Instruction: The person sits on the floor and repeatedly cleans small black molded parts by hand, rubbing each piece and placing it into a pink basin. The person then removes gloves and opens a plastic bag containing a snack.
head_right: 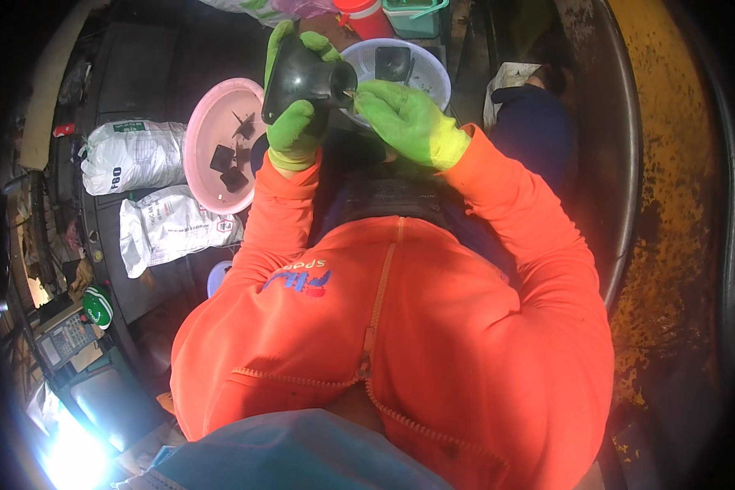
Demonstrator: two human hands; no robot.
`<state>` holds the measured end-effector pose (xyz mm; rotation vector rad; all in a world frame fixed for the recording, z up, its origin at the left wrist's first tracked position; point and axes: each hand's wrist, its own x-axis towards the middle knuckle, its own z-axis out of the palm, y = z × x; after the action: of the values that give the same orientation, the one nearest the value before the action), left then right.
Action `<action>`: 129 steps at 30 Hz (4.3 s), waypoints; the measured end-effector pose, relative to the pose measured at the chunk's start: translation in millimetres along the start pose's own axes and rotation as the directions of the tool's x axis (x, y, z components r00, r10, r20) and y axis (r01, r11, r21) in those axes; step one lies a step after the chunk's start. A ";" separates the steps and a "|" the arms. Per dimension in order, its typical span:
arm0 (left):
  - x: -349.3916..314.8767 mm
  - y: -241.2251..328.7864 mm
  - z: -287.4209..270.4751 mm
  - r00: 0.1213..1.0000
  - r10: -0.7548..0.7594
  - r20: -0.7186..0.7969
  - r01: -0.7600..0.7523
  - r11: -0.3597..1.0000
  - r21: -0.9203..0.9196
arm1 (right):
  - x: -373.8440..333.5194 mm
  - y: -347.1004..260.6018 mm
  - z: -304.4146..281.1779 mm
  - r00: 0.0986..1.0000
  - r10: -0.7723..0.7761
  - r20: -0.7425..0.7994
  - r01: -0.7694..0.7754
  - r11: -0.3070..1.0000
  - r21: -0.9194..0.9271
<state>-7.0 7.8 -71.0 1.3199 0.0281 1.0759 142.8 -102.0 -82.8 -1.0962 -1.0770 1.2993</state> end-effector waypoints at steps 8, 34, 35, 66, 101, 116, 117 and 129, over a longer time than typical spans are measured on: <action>5.0 -9.8 -8.9 0.967 0.230 0.109 -0.255 0.859 0.444 | -12.7 -24.5 3.3 0.976 0.200 0.082 -0.215 0.933 0.289; -39.3 52.0 -90.4 0.977 -0.014 -0.212 -0.146 0.683 -0.716 | 44.7 26.9 -50.5 0.961 0.256 -0.104 -0.199 0.903 0.381; -56.8 61.1 -105.5 0.955 -0.006 -0.296 -0.208 0.697 -0.687 | 46.4 28.4 -53.7 0.966 0.250 -0.065 -0.210 0.906 0.367; -43.0 -21.3 -131.0 0.873 -0.367 -0.321 0.476 0.784 0.398 | 22.7 25.5 -90.4 0.978 0.147 -0.145 -0.008 0.730 0.684; 7.0 -22.8 4.7 0.987 0.116 -0.108 -0.007 0.716 0.698 | 24.7 17.2 -22.5 0.939 0.268 -0.215 -0.128 0.855 0.503; -11.7 -9.5 61.1 0.967 0.065 -0.248 0.097 0.802 0.589 | 15.9 16.0 -4.1 0.864 -0.503 -0.025 0.436 0.773 -0.462; -10.4 -7.2 57.2 0.978 0.066 -0.196 0.066 0.797 0.600 | 16.1 14.3 -4.2 0.898 -0.441 -0.005 0.419 0.856 -0.303; 16.7 0.7 22.6 0.592 -0.183 0.785 0.298 0.955 -0.002 | -6.5 52.6 -40.7 0.982 0.001 0.187 0.031 0.985 -0.169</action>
<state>14.6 1.4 -54.2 1.5135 -0.5037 0.1855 174.2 -109.4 -141.3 -1.1059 -1.3549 1.3368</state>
